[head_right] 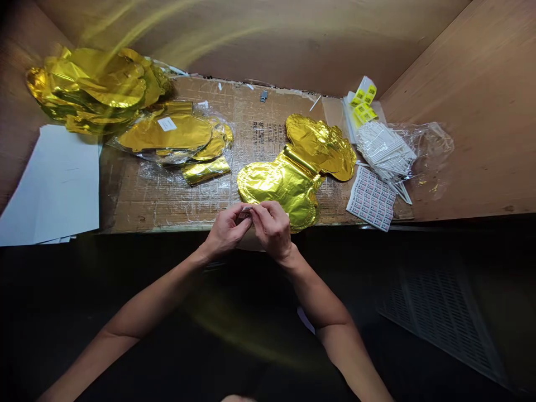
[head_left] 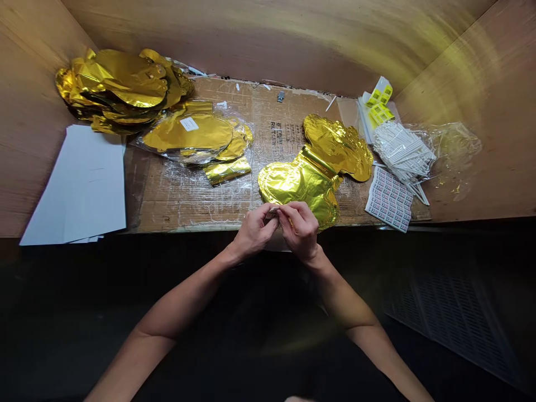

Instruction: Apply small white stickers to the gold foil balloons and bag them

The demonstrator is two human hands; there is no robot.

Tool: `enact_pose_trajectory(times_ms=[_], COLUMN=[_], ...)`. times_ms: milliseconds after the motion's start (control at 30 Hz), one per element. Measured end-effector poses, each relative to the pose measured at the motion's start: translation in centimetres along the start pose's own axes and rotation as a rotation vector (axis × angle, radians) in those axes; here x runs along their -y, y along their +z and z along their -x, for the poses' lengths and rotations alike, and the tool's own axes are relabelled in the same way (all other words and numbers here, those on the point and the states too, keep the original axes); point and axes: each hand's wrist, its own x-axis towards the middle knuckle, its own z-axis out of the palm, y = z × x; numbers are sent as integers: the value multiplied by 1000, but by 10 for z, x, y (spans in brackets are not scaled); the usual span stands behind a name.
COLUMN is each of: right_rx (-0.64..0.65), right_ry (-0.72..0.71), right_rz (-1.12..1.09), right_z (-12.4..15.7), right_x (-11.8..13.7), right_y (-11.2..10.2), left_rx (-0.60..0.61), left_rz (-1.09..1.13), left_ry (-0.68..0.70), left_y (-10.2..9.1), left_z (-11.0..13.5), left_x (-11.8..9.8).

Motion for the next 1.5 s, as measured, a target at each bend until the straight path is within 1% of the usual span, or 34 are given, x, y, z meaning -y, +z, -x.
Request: enact_pose_trajectory(times_ms=[100,267,367,567,633,833,933,1000,1067,1100,1167,1233,1300,1433,1500], right_rx=[-40,-93,-108,-60,-55,-80,-32,19,90,138,243,312,338,339,350], right_ry=[-3,-56,-48,36,40,54,82,136,198,228,286,331,356,418,457], right_rz=[-16,-37,-32,-54,-48,-61,-64,-54,-60,-91,-208,-317,-356,-381,-403], right_z=[4,13,18,21,20,12,6,1,-2,-3,-5,-5,-6,-10,-12], right_x=[0,-3,-5,-2,0,7,7,5,2,1,0,0,2,9,10], right_y=[1,4,6,6,6,1,-4,-8,-13,-15,-19,-22,-24,-28,-29], left_rx=[6,-4,2,-1,1,0,0,29,72,69,6,-76,-126,-201,-209], left_rz=[29,55,41,14,9,-24,-33,-17,15,27,41,56,57,-14,-11], left_ry=[5,5,6,3,11,9,-5,-12,-19,-26,-53,-83,-88,-50,-45], left_y=[1,2,3,4,4,5,4,2,-2,-4,-6,-7,-6,-2,-1], left_z=[0,2,3,4,4,5,5,4,3,3,2,3,3,6,6], left_x=[-2,-1,0,0,0,-2,-4,-4,-4,-4,-2,0,1,3,4])
